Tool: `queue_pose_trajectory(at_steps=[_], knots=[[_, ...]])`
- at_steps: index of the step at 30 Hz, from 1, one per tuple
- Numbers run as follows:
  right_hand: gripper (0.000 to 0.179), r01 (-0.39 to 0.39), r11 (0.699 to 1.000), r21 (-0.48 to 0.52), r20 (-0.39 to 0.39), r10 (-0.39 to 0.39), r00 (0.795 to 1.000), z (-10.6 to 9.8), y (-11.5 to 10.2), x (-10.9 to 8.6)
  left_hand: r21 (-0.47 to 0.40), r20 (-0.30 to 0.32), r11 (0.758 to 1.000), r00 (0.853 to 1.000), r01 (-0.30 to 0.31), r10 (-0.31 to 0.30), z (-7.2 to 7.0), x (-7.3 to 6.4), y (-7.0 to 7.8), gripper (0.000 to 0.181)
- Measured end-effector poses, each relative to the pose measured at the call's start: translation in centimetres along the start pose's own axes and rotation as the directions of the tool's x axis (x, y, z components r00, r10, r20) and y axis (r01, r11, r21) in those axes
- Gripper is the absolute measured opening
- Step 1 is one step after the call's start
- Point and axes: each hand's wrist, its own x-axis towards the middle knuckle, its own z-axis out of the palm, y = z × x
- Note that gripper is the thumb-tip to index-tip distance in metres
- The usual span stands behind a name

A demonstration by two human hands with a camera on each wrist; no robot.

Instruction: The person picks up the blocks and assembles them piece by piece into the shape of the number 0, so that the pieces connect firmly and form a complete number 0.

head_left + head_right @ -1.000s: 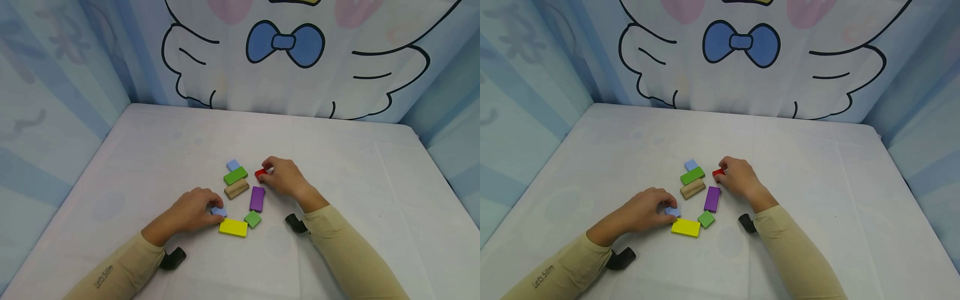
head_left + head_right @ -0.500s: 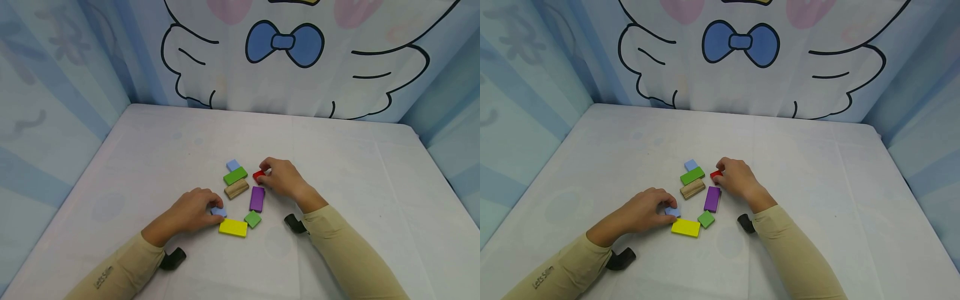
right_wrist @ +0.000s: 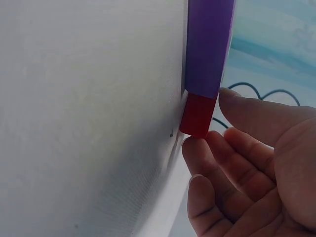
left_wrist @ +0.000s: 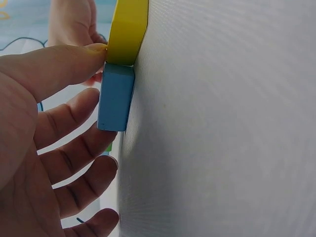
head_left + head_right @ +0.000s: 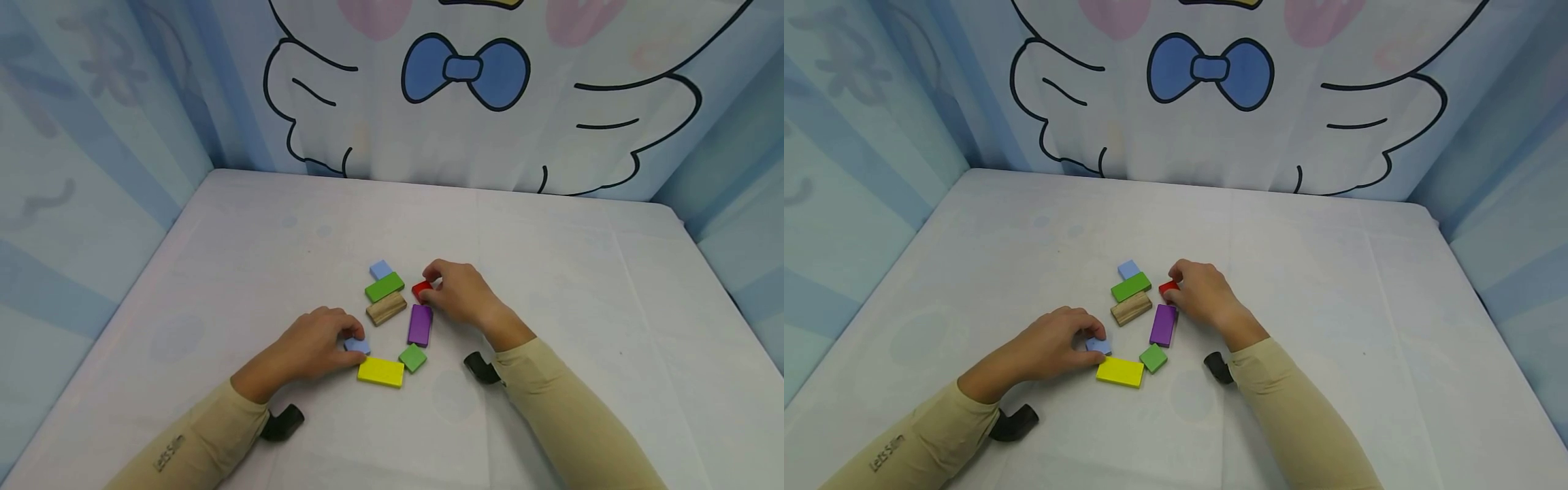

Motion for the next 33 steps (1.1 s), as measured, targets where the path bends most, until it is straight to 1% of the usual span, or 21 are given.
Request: queue_pose_trajectory(at_steps=[6,14,25,33], knots=[[0.034,0.003,1.0,0.001,0.001,-0.003,1.0,0.06,-0.03,-0.09,0.0,0.007,1.0,1.0,0.011,-0.011,0.02,0.01,0.05,0.022],[0.034,0.009,1.0,-0.006,0.002,-0.009,1.0,0.08,-0.08,-0.31,0.001,0.002,1.0,1.0,0.007,-0.007,0.03,-0.02,0.07,0.022],[0.034,0.017,1.0,-0.01,-0.001,-0.017,1.0,0.25,-0.01,-0.42,0.01,0.008,1.0,1.0,0.019,-0.019,0.04,-0.01,0.11,0.023],[0.034,0.015,1.0,-0.013,-0.002,-0.015,1.0,0.28,-0.1,-0.5,0.003,0.006,1.0,1.0,0.003,-0.004,0.02,0.03,-0.02,0.023]])
